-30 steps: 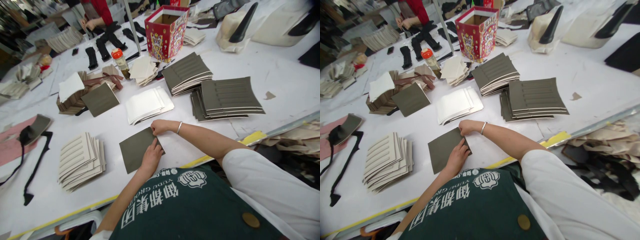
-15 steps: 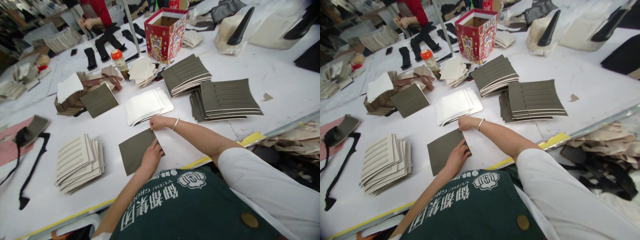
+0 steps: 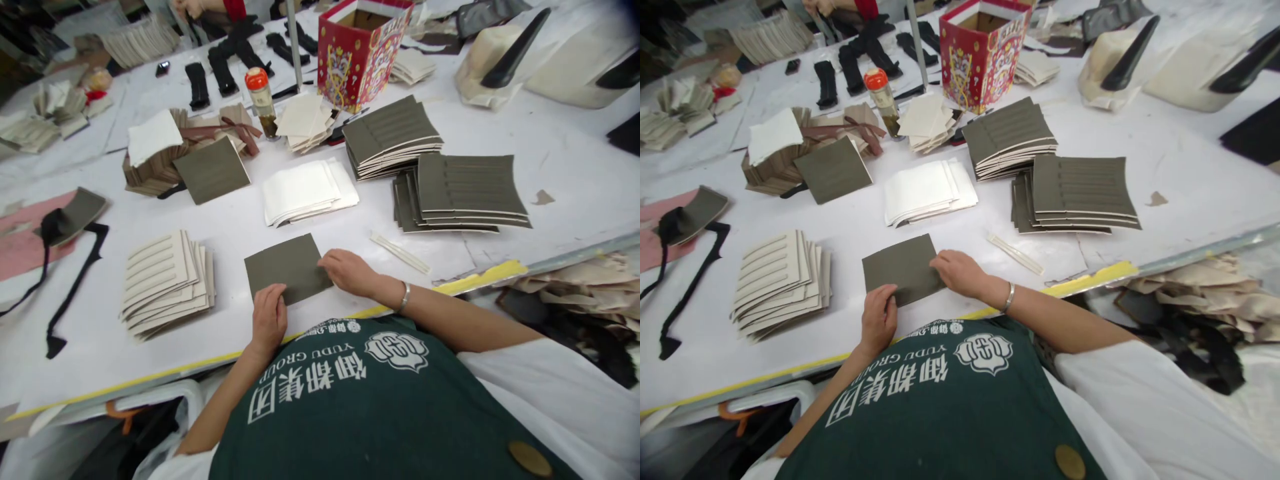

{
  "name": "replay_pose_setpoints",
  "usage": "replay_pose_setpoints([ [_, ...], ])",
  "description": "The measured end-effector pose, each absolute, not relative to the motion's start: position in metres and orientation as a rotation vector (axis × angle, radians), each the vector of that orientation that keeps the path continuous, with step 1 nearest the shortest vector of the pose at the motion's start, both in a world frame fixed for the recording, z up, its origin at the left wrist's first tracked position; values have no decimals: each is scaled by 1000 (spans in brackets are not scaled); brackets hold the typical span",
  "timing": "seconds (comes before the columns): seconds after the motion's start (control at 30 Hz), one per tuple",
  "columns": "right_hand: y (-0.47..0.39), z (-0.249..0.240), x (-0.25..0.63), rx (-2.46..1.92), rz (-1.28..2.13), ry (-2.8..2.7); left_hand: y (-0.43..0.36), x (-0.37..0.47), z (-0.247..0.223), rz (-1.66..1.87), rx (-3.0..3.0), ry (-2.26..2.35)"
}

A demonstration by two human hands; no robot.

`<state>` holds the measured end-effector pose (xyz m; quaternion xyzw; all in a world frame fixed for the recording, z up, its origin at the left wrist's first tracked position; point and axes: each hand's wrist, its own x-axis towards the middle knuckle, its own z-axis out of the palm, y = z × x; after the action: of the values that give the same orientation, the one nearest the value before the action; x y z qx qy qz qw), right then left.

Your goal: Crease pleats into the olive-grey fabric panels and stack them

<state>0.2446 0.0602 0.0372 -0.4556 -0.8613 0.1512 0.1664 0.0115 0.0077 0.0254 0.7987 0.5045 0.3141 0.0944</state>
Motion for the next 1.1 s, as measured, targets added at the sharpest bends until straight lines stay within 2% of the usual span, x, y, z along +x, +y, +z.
replay_pose_setpoints([
  [0.13,17,18,227,-963,369,-2594,-16,-6,7,545,2639,1433],
  [0.3,13,15,201,-957,276,-2706,-19,1,4,230,2813,1360],
  [0.47,4,17,208,-1010,255,-2742,-18,-4,5,309,2743,1399],
  [0.63,-6,8,237,-1224,253,-2651,-26,-45,0,495,2705,1457],
  [0.77,-2,15,240,-1373,258,-2609,-25,-66,11,462,2750,1495],
  [0.93,15,21,201,-1353,345,-2447,-1,-26,21,664,2638,1517],
  [1.1,20,8,181,-1206,401,-2455,12,9,0,553,2558,1492],
])
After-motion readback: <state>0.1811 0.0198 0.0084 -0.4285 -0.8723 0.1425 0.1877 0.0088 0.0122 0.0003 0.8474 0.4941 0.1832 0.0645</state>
